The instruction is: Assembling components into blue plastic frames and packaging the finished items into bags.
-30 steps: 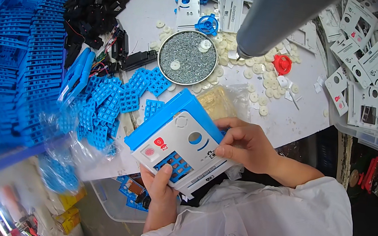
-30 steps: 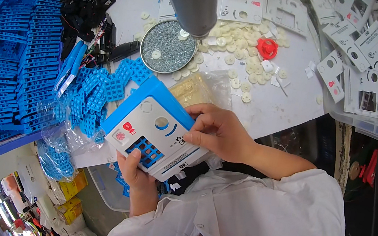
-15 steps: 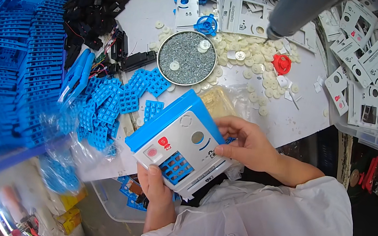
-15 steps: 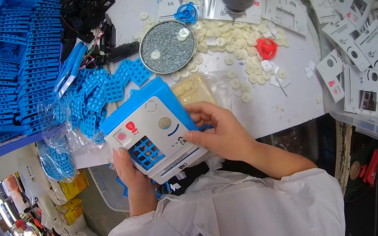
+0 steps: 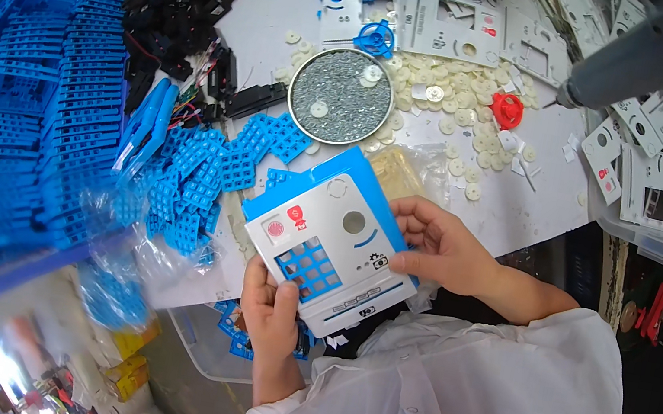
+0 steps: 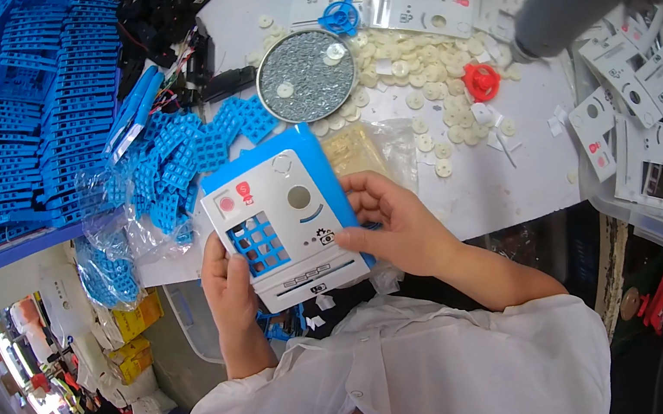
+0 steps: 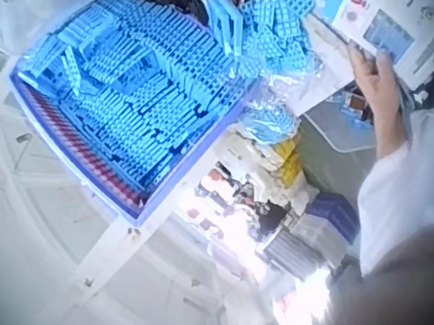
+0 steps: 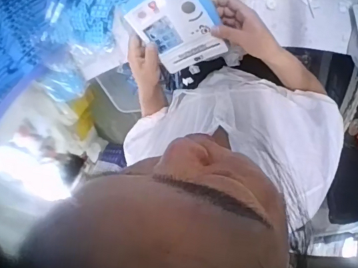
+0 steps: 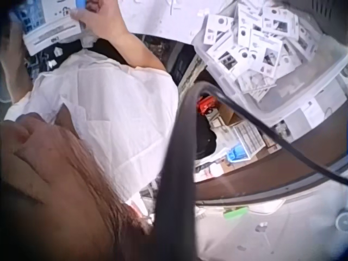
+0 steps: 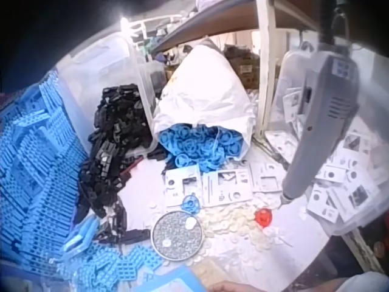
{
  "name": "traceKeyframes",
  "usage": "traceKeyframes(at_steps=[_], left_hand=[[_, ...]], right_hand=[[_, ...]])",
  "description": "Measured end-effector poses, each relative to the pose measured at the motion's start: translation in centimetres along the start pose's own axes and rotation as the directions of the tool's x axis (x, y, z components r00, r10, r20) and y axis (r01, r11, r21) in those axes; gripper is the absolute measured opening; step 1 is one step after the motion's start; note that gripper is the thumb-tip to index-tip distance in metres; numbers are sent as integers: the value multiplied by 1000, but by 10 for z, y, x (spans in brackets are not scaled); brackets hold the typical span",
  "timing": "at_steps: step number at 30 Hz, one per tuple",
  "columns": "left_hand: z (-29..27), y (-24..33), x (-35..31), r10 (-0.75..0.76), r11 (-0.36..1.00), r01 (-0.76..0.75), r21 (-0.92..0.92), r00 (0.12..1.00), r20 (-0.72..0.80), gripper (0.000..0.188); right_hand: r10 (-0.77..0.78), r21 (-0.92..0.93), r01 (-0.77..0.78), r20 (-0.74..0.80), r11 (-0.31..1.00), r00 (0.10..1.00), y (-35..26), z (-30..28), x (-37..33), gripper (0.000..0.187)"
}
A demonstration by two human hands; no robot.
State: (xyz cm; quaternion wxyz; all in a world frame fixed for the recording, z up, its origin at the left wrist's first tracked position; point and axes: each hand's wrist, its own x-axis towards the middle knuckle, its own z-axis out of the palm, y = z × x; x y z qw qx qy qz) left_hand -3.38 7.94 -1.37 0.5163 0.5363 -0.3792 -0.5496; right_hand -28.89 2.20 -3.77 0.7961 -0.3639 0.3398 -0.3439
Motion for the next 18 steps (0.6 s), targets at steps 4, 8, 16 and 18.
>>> traceKeyframes(at_steps=[4,8,16,18], left_hand=[[-2,2,-1,56,993,-50,110,997,-53,34],[-11,4,5,110,994,-110,9,994,-29,48],[-13,-3,2,163,986,-166,-19,982,-98,48],[-14,5,2,171,984,-168,53,983,-60,50]], right_hand=[[86,-89,-80,70,993,994,0,-1,-6,67],[78,32,-81,93,996,993,1,1,-11,72],[91,52,-101,161,994,983,4,8,-18,72],[85,13,-88,152,996,985,6,9,-17,72]])
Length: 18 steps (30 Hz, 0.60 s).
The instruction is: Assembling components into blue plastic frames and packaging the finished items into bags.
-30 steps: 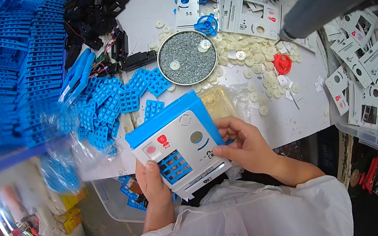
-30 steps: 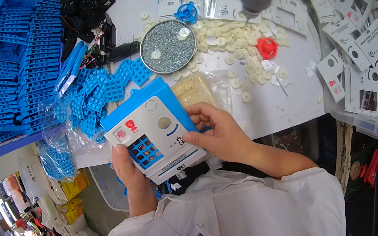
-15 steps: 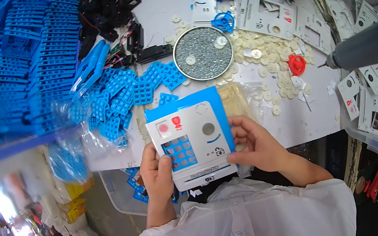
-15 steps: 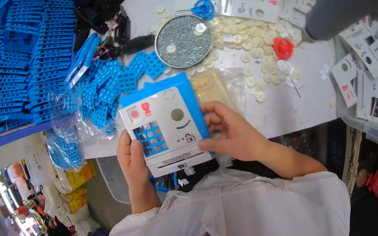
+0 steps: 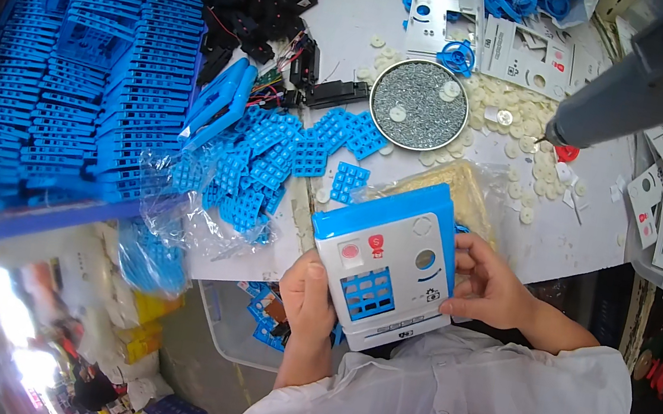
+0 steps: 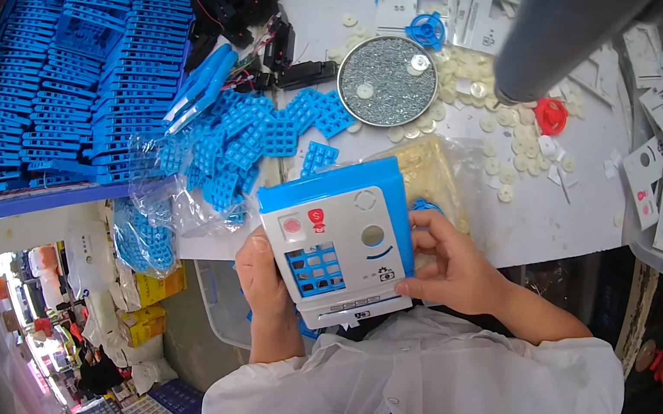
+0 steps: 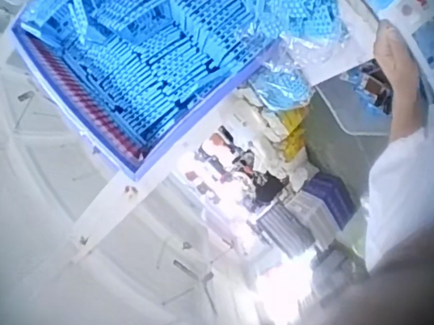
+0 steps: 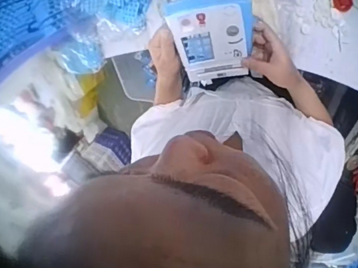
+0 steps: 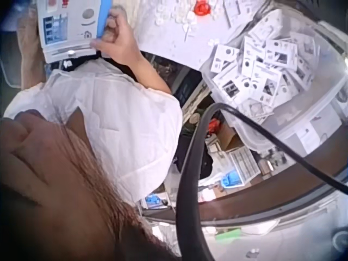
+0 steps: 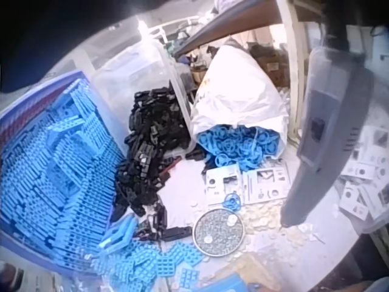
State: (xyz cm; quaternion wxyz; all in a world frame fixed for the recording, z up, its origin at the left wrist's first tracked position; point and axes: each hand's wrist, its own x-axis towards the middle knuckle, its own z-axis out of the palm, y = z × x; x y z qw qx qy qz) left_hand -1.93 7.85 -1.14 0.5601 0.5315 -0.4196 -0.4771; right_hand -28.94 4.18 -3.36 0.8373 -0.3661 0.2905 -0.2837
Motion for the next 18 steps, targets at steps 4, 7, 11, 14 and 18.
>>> traceKeyframes(at_steps=[4,7,11,14,18], left_hand=[[6,16,0,-159,986,163,-41,984,84,36],[-6,15,-2,-223,975,218,49,951,213,52],[-3,10,-8,-329,944,325,51,933,146,50],[0,3,-10,-235,972,235,11,971,52,47],[1,1,-7,-184,982,183,45,982,30,46]], right_hand=[[1,-22,-3,-81,1000,997,5,-2,-1,73],[-3,-24,1,-107,1000,994,4,-3,3,80],[51,-5,-52,-26,999,998,-14,2,4,94],[68,4,-68,21,998,997,-12,3,3,104],[22,17,-22,-4,1000,1000,-8,3,5,107]])
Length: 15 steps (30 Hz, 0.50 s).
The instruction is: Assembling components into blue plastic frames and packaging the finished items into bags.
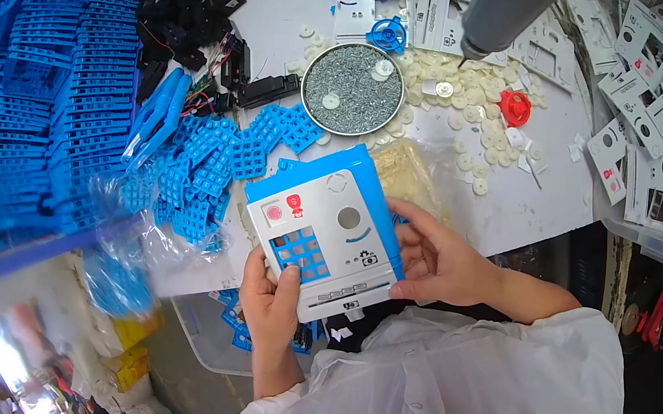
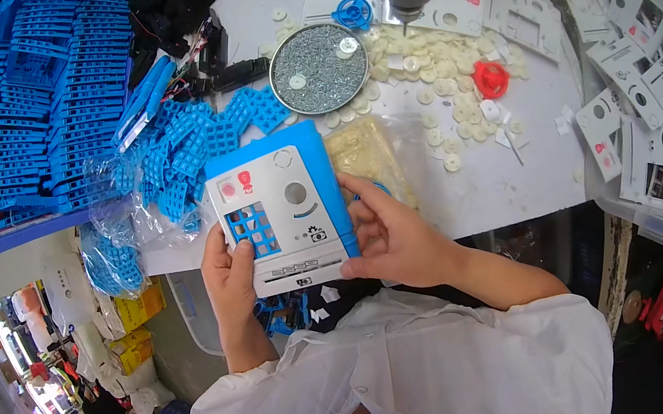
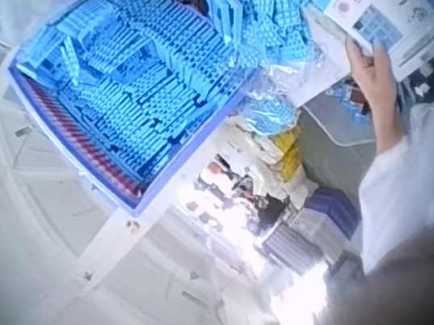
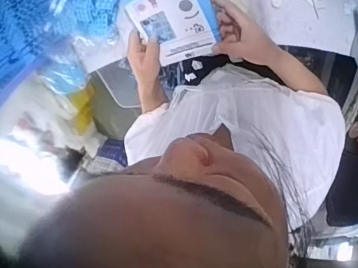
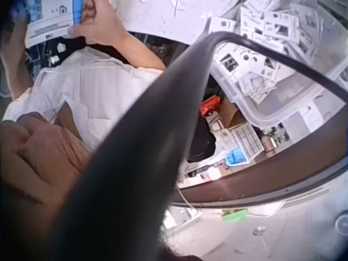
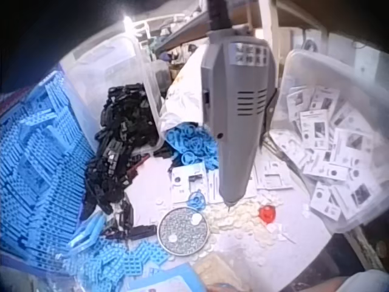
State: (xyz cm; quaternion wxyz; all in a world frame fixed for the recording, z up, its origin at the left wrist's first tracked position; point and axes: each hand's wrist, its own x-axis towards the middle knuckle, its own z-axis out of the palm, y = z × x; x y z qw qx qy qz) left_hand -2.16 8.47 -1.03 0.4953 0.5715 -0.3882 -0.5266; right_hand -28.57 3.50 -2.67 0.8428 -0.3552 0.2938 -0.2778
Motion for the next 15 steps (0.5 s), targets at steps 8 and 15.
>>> traceKeyframes(at_steps=[8,15], left_hand=[[1,1,7,27,1000,-27,-14,1000,0,42],[8,-6,6,118,993,-118,9,989,-87,40]], right_hand=[[-61,37,57,94,998,994,-9,-7,4,112],[-116,-177,129,79,976,990,-9,-4,-1,116]])
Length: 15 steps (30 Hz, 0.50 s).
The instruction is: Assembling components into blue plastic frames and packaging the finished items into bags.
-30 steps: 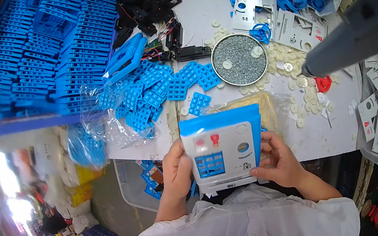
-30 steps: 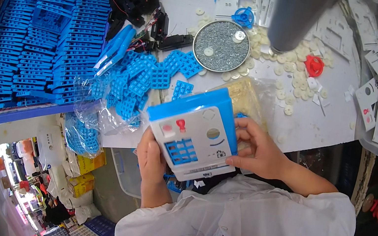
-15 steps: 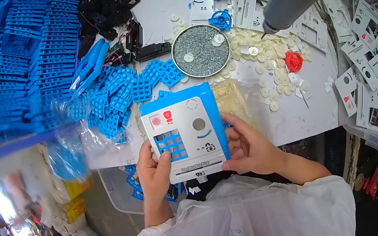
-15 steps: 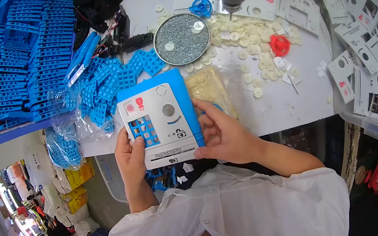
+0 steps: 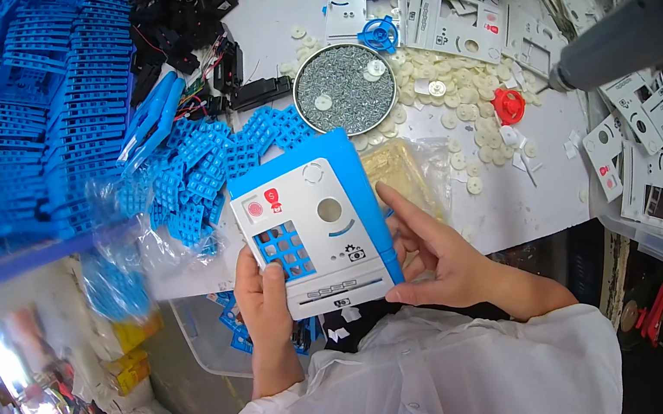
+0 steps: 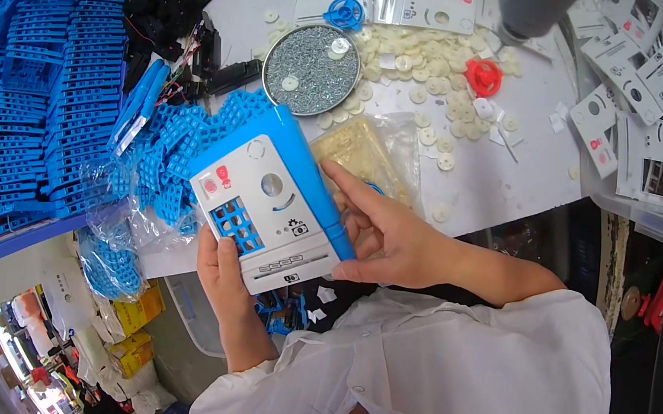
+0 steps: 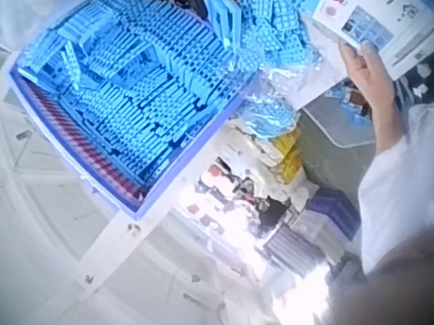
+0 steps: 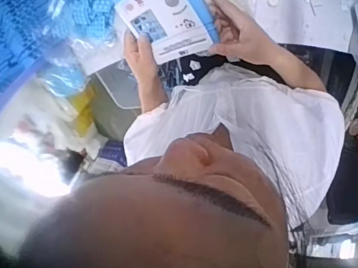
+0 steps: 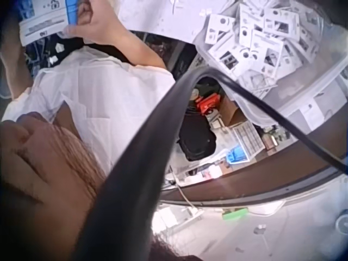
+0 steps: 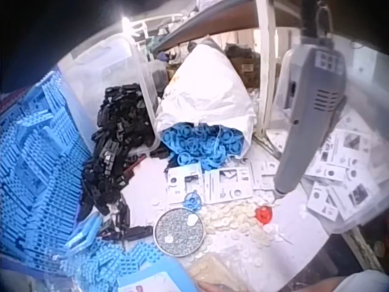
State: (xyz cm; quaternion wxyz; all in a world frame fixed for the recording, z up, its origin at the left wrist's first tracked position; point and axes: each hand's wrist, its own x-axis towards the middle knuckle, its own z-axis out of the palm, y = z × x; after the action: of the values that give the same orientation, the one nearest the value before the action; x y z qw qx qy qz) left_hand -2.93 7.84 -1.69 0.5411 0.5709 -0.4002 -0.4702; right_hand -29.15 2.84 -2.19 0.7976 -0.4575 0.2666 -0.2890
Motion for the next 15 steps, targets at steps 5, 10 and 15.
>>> traceKeyframes(at_steps=[5,10,15], left_hand=[[0,0,3,-18,998,19,-62,1000,11,37],[6,-9,4,-45,996,42,-76,998,-43,33],[7,-14,3,-7,1000,6,-27,1000,-31,35]], right_hand=[[-26,94,22,37,995,999,-8,1,5,114],[-123,106,123,-1,987,992,-2,10,7,102],[-138,73,141,-44,987,989,-3,14,6,94]])
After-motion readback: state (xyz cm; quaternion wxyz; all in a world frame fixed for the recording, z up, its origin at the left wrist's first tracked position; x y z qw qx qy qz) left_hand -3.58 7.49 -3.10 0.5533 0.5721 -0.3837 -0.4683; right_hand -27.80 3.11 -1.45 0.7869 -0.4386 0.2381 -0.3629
